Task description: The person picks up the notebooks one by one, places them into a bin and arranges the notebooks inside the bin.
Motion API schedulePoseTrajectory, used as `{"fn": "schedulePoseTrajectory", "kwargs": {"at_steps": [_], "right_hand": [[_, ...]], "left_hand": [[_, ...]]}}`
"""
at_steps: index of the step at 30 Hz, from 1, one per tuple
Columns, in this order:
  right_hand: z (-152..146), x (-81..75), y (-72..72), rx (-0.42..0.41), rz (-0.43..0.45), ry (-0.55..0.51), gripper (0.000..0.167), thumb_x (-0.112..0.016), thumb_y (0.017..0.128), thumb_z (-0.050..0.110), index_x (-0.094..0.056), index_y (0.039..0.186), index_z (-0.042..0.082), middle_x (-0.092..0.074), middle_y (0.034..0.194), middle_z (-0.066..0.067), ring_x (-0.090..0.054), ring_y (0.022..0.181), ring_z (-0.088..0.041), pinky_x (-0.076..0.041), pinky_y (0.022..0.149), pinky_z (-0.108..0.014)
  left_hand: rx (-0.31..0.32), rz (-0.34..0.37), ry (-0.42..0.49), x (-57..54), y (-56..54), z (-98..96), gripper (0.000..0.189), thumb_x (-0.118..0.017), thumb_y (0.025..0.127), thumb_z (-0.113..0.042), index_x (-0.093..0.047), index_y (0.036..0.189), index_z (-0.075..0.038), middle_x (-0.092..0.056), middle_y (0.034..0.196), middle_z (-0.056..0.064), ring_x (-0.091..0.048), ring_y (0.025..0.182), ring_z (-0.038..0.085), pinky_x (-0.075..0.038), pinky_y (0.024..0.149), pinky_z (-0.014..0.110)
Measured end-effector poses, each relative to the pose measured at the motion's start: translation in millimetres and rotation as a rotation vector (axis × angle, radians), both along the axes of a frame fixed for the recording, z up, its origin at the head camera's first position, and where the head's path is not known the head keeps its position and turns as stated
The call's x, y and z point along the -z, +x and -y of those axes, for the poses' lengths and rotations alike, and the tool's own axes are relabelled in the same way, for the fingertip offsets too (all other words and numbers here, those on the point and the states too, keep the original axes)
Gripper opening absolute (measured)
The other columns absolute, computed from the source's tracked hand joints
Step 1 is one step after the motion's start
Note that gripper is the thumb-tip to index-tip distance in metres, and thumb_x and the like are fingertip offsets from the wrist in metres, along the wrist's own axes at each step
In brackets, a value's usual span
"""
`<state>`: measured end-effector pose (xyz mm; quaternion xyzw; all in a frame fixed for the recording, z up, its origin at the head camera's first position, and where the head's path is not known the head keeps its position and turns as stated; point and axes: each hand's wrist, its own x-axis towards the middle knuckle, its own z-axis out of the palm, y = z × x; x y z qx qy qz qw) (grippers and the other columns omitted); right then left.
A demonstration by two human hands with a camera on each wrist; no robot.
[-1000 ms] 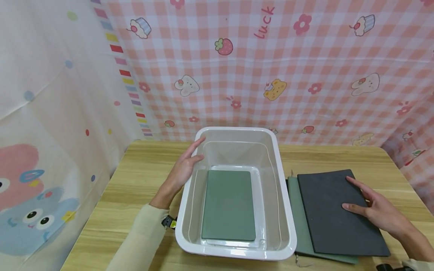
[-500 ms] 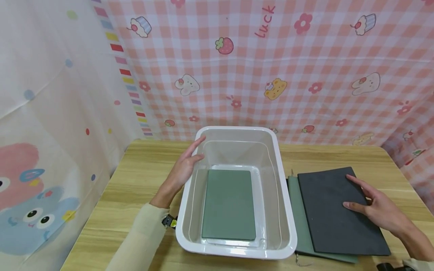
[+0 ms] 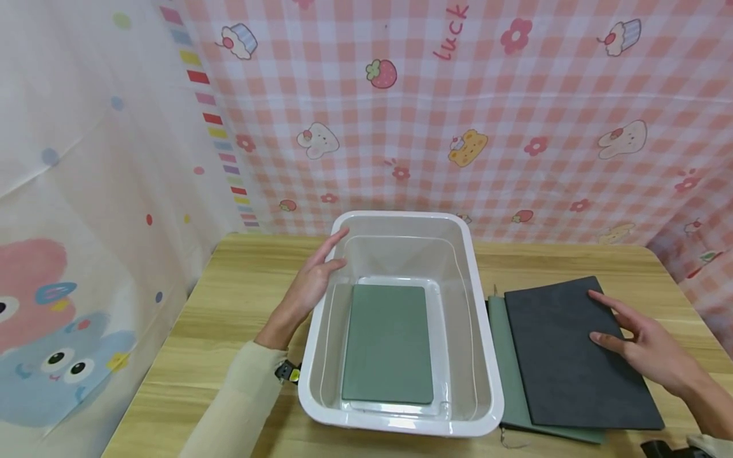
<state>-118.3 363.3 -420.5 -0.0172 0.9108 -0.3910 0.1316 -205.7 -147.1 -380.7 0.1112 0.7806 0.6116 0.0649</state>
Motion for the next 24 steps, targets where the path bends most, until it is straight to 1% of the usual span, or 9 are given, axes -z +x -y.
{"fn": "schedulePoseTrajectory", "kwargs": {"at_steps": [3, 6, 9, 12, 14, 16, 19, 22, 24], "right_hand": [[2.1, -3.4, 0.9, -0.001, 0.003, -0.011, 0.081, -0.055, 0.102, 0.026, -0.001, 0.16, 0.013, -0.011, 0.154, -0.042, -0.039, 0.124, -0.062, -0.057, 0.072, -0.042], [3.8, -7.1, 1.8, 0.003, 0.012, -0.026, 0.082, -0.056, 0.102, 0.026, 0.0, 0.16, 0.014, -0.01, 0.153, -0.044, -0.058, 0.111, -0.051, -0.057, 0.069, -0.037], [4.8, -10.4, 2.4, 0.008, 0.022, -0.041, 0.083, -0.057, 0.102, 0.025, 0.002, 0.16, 0.015, -0.01, 0.152, -0.046, -0.066, 0.101, -0.042, -0.057, 0.068, -0.037], [5.3, -12.8, 2.5, 0.003, 0.016, -0.035, 0.084, -0.057, 0.101, 0.027, 0.001, 0.16, 0.016, -0.003, 0.155, -0.042, -0.053, 0.118, -0.053, -0.057, 0.073, -0.044], [5.5, -14.1, 2.5, -0.004, 0.005, -0.023, 0.084, -0.058, 0.101, 0.027, 0.001, 0.16, 0.016, 0.003, 0.158, -0.038, -0.031, 0.131, -0.063, -0.054, 0.079, -0.052], [5.9, -15.2, 2.4, -0.01, -0.001, -0.011, 0.084, -0.058, 0.101, 0.028, 0.0, 0.16, 0.016, 0.008, 0.16, -0.033, -0.008, 0.135, -0.067, -0.05, 0.083, -0.06], [6.8, -17.2, 2.3, -0.01, -0.005, 0.001, 0.085, -0.058, 0.1, 0.029, 0.0, 0.16, 0.016, 0.008, 0.16, -0.032, -0.002, 0.136, -0.066, -0.046, 0.086, -0.067], [8.2, -19.5, 2.3, -0.003, -0.006, 0.009, 0.085, -0.058, 0.101, 0.031, 0.002, 0.16, 0.017, 0.009, 0.159, -0.032, -0.003, 0.136, -0.067, -0.046, 0.085, -0.067], [8.9, -21.2, 2.3, 0.006, -0.009, 0.013, 0.085, -0.057, 0.101, 0.032, 0.003, 0.16, 0.017, 0.01, 0.159, -0.033, -0.003, 0.136, -0.067, -0.045, 0.085, -0.067]], "left_hand": [[-0.004, -0.013, -0.011, -0.2, -1.5, -0.4, 0.054, -0.042, 0.102, -0.016, -0.036, 0.155, -0.025, -0.024, 0.163, -0.004, -0.019, 0.148, 0.017, -0.017, 0.12, 0.048], [-0.011, -0.008, -0.013, -1.6, -0.8, -0.4, 0.054, -0.044, 0.102, -0.017, -0.036, 0.154, -0.026, -0.025, 0.162, -0.005, -0.021, 0.148, 0.018, -0.019, 0.119, 0.048], [-0.01, -0.004, -0.01, -2.2, -0.2, -0.4, 0.054, -0.044, 0.101, -0.018, -0.036, 0.154, -0.026, -0.024, 0.162, -0.005, -0.023, 0.147, 0.018, -0.021, 0.119, 0.048], [-0.007, 0.001, -0.005, -2.1, 0.3, -0.2, 0.054, -0.044, 0.101, -0.018, -0.036, 0.155, -0.025, -0.024, 0.163, -0.005, -0.024, 0.147, 0.019, -0.023, 0.118, 0.048], [0.0, 0.01, 0.008, -1.8, 0.4, 0.0, 0.054, -0.043, 0.102, -0.017, -0.035, 0.155, -0.025, -0.023, 0.163, -0.004, -0.027, 0.145, 0.022, -0.027, 0.116, 0.05], [0.002, 0.014, 0.01, -1.5, 0.7, 0.1, 0.054, -0.043, 0.102, -0.017, -0.035, 0.155, -0.025, -0.023, 0.163, -0.004, -0.028, 0.145, 0.023, -0.029, 0.114, 0.051], [-0.001, 0.011, 0.007, -1.2, 1.0, 0.1, 0.055, -0.043, 0.102, -0.017, -0.035, 0.155, -0.025, -0.023, 0.163, -0.003, -0.028, 0.145, 0.024, -0.028, 0.115, 0.051], [-0.005, 0.01, -0.002, -1.3, 1.8, 0.0, 0.055, -0.043, 0.101, -0.017, -0.035, 0.155, -0.025, -0.023, 0.163, -0.004, -0.026, 0.146, 0.022, -0.027, 0.116, 0.05], [-0.003, 0.016, 0.003, -1.7, 2.3, -0.1, 0.055, -0.044, 0.102, -0.018, -0.035, 0.155, -0.026, -0.023, 0.163, -0.004, -0.029, 0.144, 0.024, -0.03, 0.114, 0.051]]}}
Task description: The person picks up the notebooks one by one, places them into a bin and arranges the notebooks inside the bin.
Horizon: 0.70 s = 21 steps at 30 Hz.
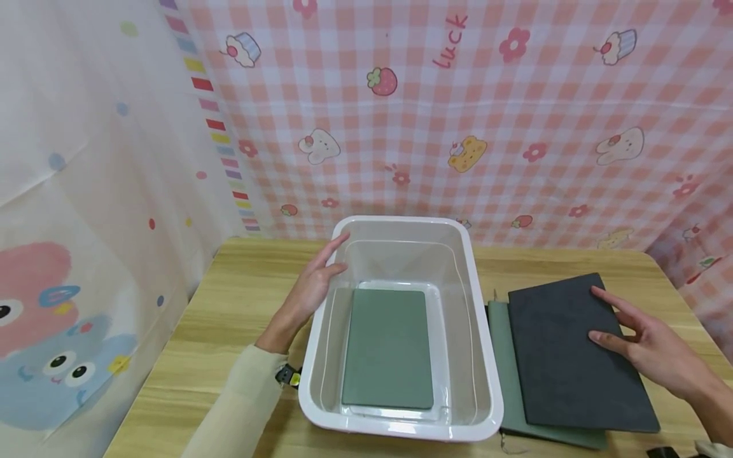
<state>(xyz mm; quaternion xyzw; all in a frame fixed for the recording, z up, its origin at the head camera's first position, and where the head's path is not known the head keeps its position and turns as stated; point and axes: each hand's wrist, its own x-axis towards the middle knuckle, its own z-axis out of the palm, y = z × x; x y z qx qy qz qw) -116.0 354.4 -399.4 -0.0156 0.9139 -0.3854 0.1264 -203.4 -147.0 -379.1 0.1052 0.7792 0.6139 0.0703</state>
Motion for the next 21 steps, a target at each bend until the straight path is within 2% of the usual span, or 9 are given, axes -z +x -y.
{"fn": "schedulePoseTrajectory", "kwargs": {"at_steps": [7, 13, 21], "right_hand": [[1.6, -4.5, 0.1, 0.035, -0.021, -0.006, 0.083, -0.054, 0.102, 0.033, 0.005, 0.159, 0.019, 0.016, 0.16, -0.029, 0.002, 0.137, -0.065, -0.039, 0.086, -0.073], [1.8, -7.4, -1.1, 0.037, -0.063, 0.004, 0.083, -0.055, 0.102, 0.031, 0.004, 0.16, 0.018, 0.016, 0.16, -0.027, 0.002, 0.137, -0.066, -0.04, 0.085, -0.073], [3.8, -10.8, -2.8, 0.039, -0.075, -0.009, 0.083, -0.054, 0.102, 0.031, 0.004, 0.16, 0.021, 0.016, 0.161, -0.025, 0.004, 0.137, -0.065, -0.035, 0.085, -0.076]], "left_hand": [[-0.003, -0.011, -0.003, 1.2, -0.7, -0.9, 0.055, -0.044, 0.101, -0.017, -0.035, 0.155, -0.025, -0.023, 0.163, -0.004, -0.024, 0.147, 0.02, -0.023, 0.118, 0.049], [-0.006, -0.001, 0.001, 1.1, -0.4, -0.5, 0.055, -0.044, 0.101, -0.017, -0.035, 0.155, -0.025, -0.024, 0.163, -0.004, -0.026, 0.146, 0.022, -0.025, 0.117, 0.05], [-0.002, -0.011, -0.016, 2.6, -1.9, 0.2, 0.054, -0.044, 0.102, -0.018, -0.035, 0.155, -0.027, -0.023, 0.163, -0.004, -0.022, 0.148, 0.021, -0.021, 0.118, 0.051]]}}
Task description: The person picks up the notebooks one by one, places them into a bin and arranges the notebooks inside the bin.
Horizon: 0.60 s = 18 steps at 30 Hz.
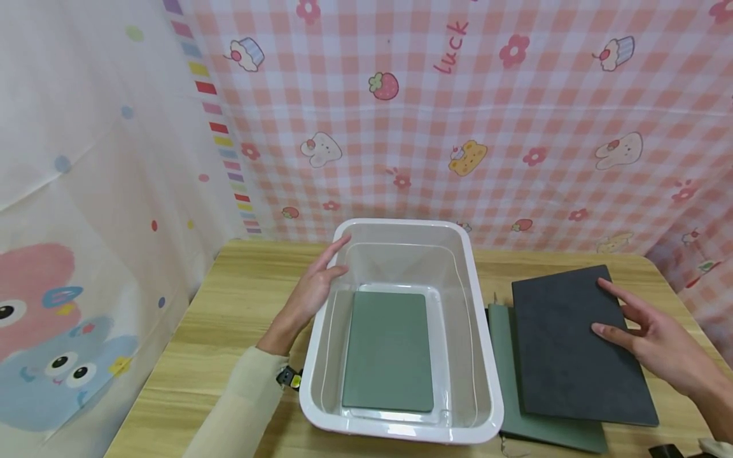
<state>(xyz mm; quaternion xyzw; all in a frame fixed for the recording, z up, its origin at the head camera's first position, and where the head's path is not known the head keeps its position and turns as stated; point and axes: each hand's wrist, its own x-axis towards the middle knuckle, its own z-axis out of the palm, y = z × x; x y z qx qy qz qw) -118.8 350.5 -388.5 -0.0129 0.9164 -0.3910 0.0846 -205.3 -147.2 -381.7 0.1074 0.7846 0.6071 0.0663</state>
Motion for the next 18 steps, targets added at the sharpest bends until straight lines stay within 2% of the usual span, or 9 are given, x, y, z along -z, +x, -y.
{"fn": "schedulePoseTrajectory", "kwargs": {"at_steps": [4, 8, 12, 18], "right_hand": [[0.6, -1.4, -0.8, -0.001, -0.002, -0.009, 0.082, -0.054, 0.102, 0.031, 0.005, 0.16, 0.022, 0.017, 0.161, -0.024, 0.006, 0.138, -0.064, -0.034, 0.086, -0.077], [1.3, -2.3, -1.5, -0.003, -0.014, -0.009, 0.082, -0.054, 0.102, 0.03, 0.004, 0.16, 0.022, 0.018, 0.161, -0.023, 0.005, 0.137, -0.065, -0.034, 0.085, -0.077], [1.4, -3.2, -1.8, -0.006, -0.032, -0.001, 0.082, -0.054, 0.102, 0.029, 0.003, 0.16, 0.021, 0.017, 0.161, -0.025, 0.003, 0.137, -0.066, -0.037, 0.083, -0.075], [1.1, -6.0, -3.7, -0.014, -0.029, 0.011, 0.082, -0.054, 0.103, 0.029, 0.004, 0.16, 0.02, 0.018, 0.16, -0.027, 0.002, 0.136, -0.066, -0.046, 0.081, -0.067]], "left_hand": [[-0.002, -0.006, -0.007, -0.7, 0.4, 0.0, 0.054, -0.044, 0.102, -0.019, -0.035, 0.154, -0.028, -0.023, 0.163, -0.005, -0.021, 0.148, 0.02, -0.018, 0.119, 0.051], [0.002, 0.0, 0.001, -1.2, 0.8, 0.2, 0.054, -0.044, 0.102, -0.019, -0.035, 0.155, -0.028, -0.023, 0.163, -0.004, -0.024, 0.147, 0.022, -0.022, 0.118, 0.051], [0.005, 0.007, 0.004, -0.2, 0.4, 0.4, 0.054, -0.043, 0.102, -0.019, -0.034, 0.155, -0.027, -0.022, 0.163, -0.003, -0.027, 0.146, 0.024, -0.026, 0.116, 0.052], [0.0, -0.003, -0.002, -0.9, 0.7, 0.0, 0.055, -0.043, 0.102, -0.018, -0.035, 0.155, -0.027, -0.023, 0.163, -0.003, -0.023, 0.147, 0.022, -0.021, 0.118, 0.051]]}}
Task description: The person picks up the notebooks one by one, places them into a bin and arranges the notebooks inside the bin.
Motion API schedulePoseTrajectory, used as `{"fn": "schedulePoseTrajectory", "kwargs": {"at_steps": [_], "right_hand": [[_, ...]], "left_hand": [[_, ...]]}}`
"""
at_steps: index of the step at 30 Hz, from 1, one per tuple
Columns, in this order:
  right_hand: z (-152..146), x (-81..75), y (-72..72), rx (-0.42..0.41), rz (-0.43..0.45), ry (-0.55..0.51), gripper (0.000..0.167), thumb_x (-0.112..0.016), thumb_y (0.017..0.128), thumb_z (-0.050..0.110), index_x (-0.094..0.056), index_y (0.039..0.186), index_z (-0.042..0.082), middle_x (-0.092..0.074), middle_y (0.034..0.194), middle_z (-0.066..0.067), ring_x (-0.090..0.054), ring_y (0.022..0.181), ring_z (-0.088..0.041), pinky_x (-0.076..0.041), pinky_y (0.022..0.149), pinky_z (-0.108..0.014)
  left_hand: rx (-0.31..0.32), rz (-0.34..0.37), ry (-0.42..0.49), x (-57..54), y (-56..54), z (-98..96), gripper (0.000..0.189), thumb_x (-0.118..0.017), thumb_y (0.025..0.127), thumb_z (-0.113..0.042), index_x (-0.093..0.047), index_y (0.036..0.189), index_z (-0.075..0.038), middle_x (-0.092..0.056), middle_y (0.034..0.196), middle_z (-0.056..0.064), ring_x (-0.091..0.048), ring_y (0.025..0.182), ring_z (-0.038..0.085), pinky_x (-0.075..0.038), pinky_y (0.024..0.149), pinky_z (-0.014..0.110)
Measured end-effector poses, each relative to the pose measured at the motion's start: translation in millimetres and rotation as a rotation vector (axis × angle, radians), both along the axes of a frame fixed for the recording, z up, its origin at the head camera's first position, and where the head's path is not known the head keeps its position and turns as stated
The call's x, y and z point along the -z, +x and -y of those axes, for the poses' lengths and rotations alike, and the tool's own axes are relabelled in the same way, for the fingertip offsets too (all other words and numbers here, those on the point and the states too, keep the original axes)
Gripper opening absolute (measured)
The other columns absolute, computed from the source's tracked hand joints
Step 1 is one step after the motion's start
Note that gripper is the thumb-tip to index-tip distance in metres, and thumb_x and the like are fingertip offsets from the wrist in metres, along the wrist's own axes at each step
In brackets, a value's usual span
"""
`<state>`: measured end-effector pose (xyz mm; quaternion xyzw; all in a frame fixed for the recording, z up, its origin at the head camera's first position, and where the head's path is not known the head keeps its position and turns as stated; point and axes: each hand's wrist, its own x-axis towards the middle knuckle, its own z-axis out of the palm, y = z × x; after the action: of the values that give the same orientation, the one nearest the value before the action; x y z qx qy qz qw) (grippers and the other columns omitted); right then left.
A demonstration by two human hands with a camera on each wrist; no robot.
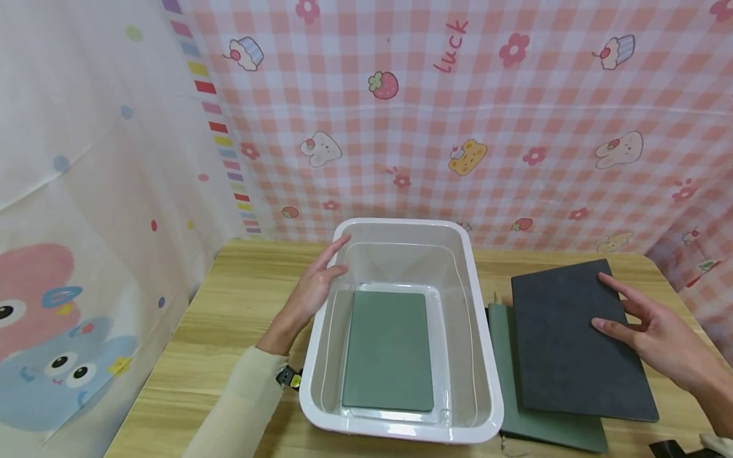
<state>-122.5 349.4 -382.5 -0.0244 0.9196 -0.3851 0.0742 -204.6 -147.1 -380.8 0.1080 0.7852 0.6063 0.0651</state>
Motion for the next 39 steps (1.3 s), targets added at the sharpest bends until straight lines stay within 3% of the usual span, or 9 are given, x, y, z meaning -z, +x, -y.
{"fn": "schedulePoseTrajectory", "kwargs": {"at_steps": [9, 12, 15, 16, 17, 26, 34, 39], "right_hand": [[2.0, -4.5, -2.0, -0.005, -0.011, -0.004, 0.082, -0.054, 0.103, 0.027, 0.003, 0.16, 0.021, 0.015, 0.16, -0.028, -0.004, 0.135, -0.068, -0.053, 0.076, -0.057], [2.5, -7.3, -1.8, 0.001, 0.007, -0.044, 0.081, -0.053, 0.103, 0.026, 0.006, 0.159, 0.026, -0.001, 0.157, -0.039, -0.043, 0.128, -0.055, -0.057, 0.07, -0.049], [3.2, -10.3, -1.8, 0.007, 0.025, -0.09, 0.081, -0.052, 0.104, 0.025, 0.008, 0.158, 0.033, -0.015, 0.149, -0.047, -0.072, 0.091, -0.032, -0.058, 0.063, -0.041], [3.7, -11.1, -1.9, 0.007, 0.031, -0.112, 0.081, -0.051, 0.104, 0.024, 0.009, 0.157, 0.035, -0.02, 0.146, -0.048, -0.073, 0.077, -0.025, -0.058, 0.062, -0.039], [3.9, -11.9, -2.0, 0.005, 0.031, -0.115, 0.081, -0.051, 0.104, 0.024, 0.009, 0.157, 0.035, -0.02, 0.146, -0.048, -0.073, 0.077, -0.022, -0.058, 0.061, -0.039], [3.3, -16.7, -3.4, -0.009, -0.006, -0.11, 0.08, -0.051, 0.104, 0.021, 0.007, 0.158, 0.035, -0.02, 0.146, -0.048, -0.072, 0.075, -0.02, -0.058, 0.06, -0.038], [5.0, -20.5, -3.1, -0.013, -0.064, -0.08, 0.08, -0.052, 0.104, 0.017, 0.003, 0.159, 0.032, -0.03, 0.142, -0.047, -0.072, 0.073, -0.019, -0.058, 0.059, -0.037], [5.7, -21.8, -3.6, 0.005, -0.085, -0.023, 0.08, -0.054, 0.103, 0.018, 0.001, 0.159, 0.031, -0.018, 0.15, -0.045, -0.072, 0.073, -0.015, -0.057, 0.059, -0.033]], "left_hand": [[0.009, 0.026, 0.023, -1.6, 1.0, 0.6, 0.054, -0.042, 0.103, -0.019, -0.033, 0.155, -0.028, -0.023, 0.163, -0.003, -0.035, 0.141, 0.029, -0.034, 0.11, 0.056], [0.011, 0.026, 0.026, -1.9, 1.1, 0.6, 0.054, -0.042, 0.102, -0.019, -0.033, 0.155, -0.029, -0.023, 0.163, -0.003, -0.036, 0.14, 0.03, -0.035, 0.11, 0.056], [0.01, 0.023, 0.027, -1.7, 0.6, 0.6, 0.054, -0.042, 0.102, -0.018, -0.034, 0.155, -0.028, -0.024, 0.162, -0.002, -0.036, 0.14, 0.029, -0.034, 0.11, 0.055], [0.009, 0.023, 0.029, -1.7, 0.5, 0.4, 0.054, -0.043, 0.102, -0.018, -0.034, 0.155, -0.027, -0.024, 0.162, -0.002, -0.035, 0.14, 0.029, -0.034, 0.11, 0.055], [0.009, 0.023, 0.03, -1.5, 0.3, 0.5, 0.054, -0.043, 0.102, -0.018, -0.034, 0.155, -0.027, -0.024, 0.162, -0.002, -0.035, 0.14, 0.029, -0.034, 0.111, 0.055], [0.011, 0.018, 0.031, -1.0, 0.7, 0.6, 0.054, -0.043, 0.102, -0.017, -0.034, 0.155, -0.027, -0.024, 0.162, -0.003, -0.034, 0.141, 0.028, -0.033, 0.111, 0.055], [0.008, 0.028, 0.038, 0.2, -0.3, 0.8, 0.054, -0.043, 0.102, -0.017, -0.035, 0.155, -0.027, -0.024, 0.163, -0.003, -0.034, 0.141, 0.028, -0.033, 0.111, 0.055], [0.002, 0.02, 0.028, -0.1, -0.3, 0.2, 0.054, -0.044, 0.102, -0.016, -0.036, 0.154, -0.026, -0.025, 0.162, -0.003, -0.032, 0.142, 0.025, -0.032, 0.112, 0.053]]}}
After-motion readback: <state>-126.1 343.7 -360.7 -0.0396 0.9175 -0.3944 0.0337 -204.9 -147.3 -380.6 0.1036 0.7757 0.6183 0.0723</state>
